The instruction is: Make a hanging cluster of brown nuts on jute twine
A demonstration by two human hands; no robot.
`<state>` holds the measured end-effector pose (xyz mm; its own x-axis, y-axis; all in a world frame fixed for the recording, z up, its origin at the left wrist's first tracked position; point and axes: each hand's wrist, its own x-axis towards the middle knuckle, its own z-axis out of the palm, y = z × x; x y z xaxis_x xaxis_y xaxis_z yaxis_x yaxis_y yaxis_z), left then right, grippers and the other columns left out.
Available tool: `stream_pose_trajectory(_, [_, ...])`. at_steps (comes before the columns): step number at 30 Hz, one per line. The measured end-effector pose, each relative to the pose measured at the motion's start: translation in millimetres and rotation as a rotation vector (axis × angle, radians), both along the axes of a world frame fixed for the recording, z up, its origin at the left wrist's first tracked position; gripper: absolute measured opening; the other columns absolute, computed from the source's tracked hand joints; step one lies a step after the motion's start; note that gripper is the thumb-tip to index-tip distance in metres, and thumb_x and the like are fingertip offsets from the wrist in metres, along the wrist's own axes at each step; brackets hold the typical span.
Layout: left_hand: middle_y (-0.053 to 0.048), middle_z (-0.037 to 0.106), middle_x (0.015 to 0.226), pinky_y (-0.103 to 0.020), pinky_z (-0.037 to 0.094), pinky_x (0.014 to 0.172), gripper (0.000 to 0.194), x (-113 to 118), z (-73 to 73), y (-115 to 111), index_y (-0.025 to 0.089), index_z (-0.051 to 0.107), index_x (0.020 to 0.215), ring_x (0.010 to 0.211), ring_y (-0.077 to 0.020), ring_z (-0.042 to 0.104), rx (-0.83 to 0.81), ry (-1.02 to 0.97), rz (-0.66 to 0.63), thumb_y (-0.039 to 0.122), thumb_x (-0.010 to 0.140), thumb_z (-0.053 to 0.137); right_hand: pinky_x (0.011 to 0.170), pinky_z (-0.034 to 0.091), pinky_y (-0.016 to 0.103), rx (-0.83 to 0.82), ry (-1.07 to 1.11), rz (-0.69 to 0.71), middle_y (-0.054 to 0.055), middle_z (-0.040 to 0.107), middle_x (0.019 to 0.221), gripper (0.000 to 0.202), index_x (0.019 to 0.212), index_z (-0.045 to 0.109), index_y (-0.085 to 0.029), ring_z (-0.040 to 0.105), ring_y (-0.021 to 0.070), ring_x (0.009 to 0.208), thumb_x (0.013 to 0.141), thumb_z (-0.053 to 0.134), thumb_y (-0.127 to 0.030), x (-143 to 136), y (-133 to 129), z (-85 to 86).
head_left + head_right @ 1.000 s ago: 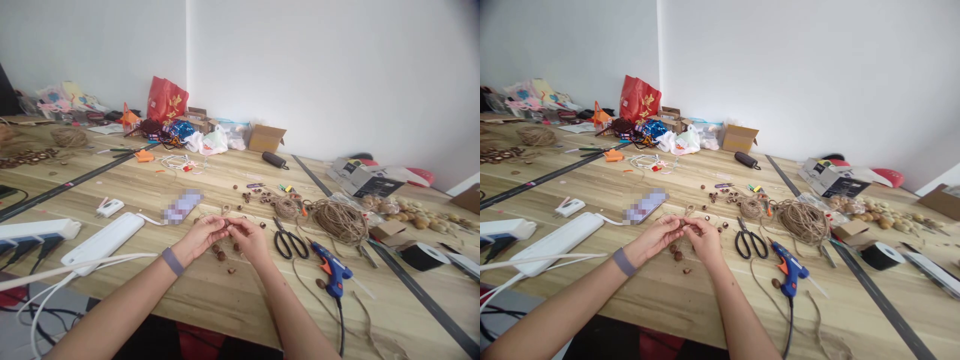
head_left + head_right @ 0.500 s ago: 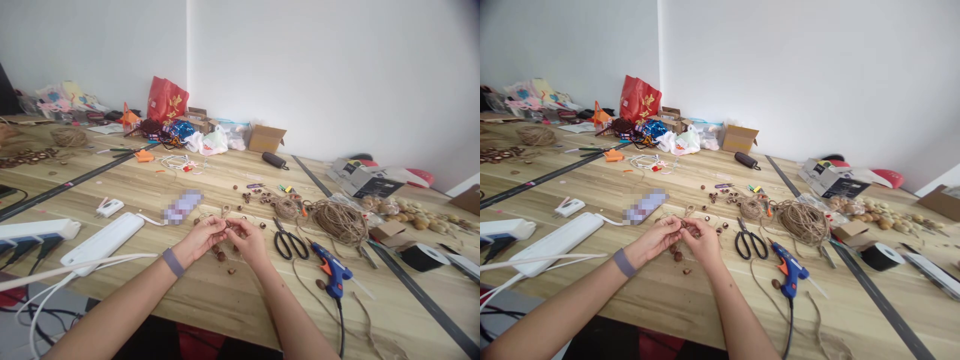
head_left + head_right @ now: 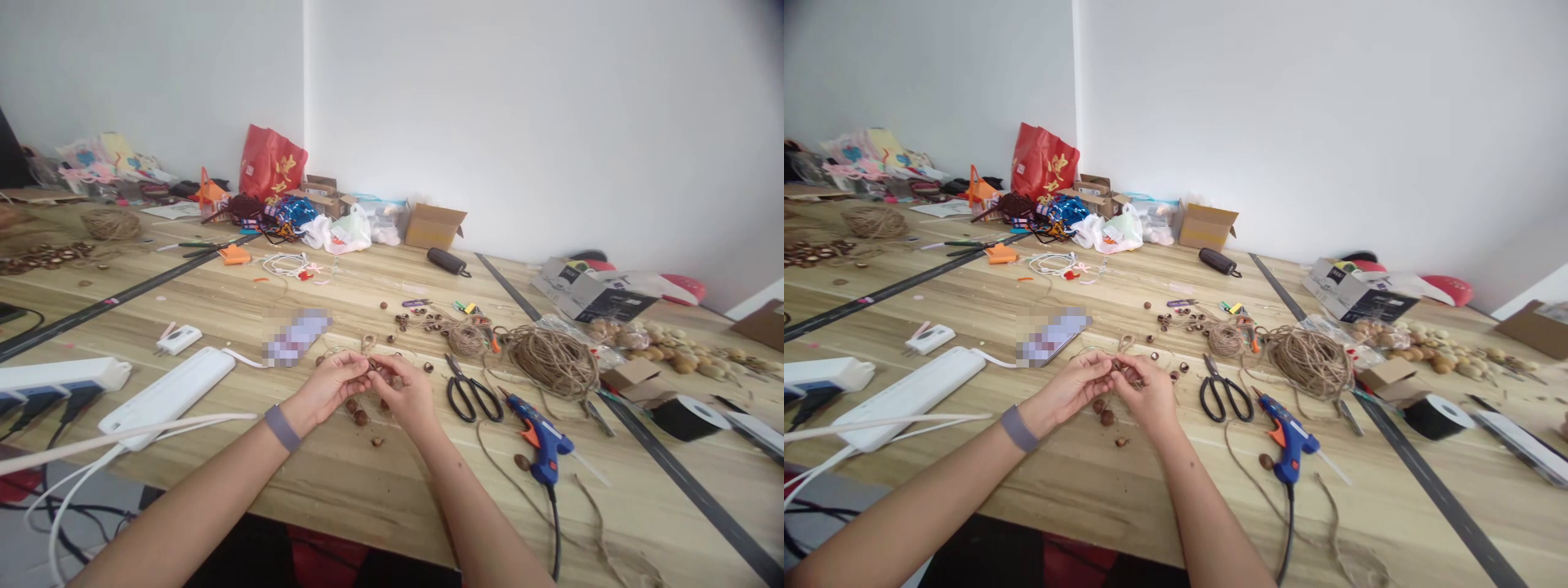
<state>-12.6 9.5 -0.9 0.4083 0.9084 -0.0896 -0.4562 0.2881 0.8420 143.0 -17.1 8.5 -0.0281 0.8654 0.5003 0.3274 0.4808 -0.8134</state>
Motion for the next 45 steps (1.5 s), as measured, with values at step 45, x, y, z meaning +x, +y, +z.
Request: stream_pose_trajectory(45, [0.002, 0.064, 0.065, -0.014, 0.049, 0.057, 0.015, 2, 6.9, -2, 0.012, 0.064, 0.075, 0.056, -0.006, 0.061, -0.159, -0.108, 0.016, 0.01, 0.075, 0.079, 0.068, 0.058, 0.029, 0.257, -0.247, -0.039, 0.006, 0.072, 0.093, 0.035, 0.115, 0.073, -0.024, 0.065, 0.0157, 0.07, 0.083, 0.06, -0.016, 2, 4, -13.5])
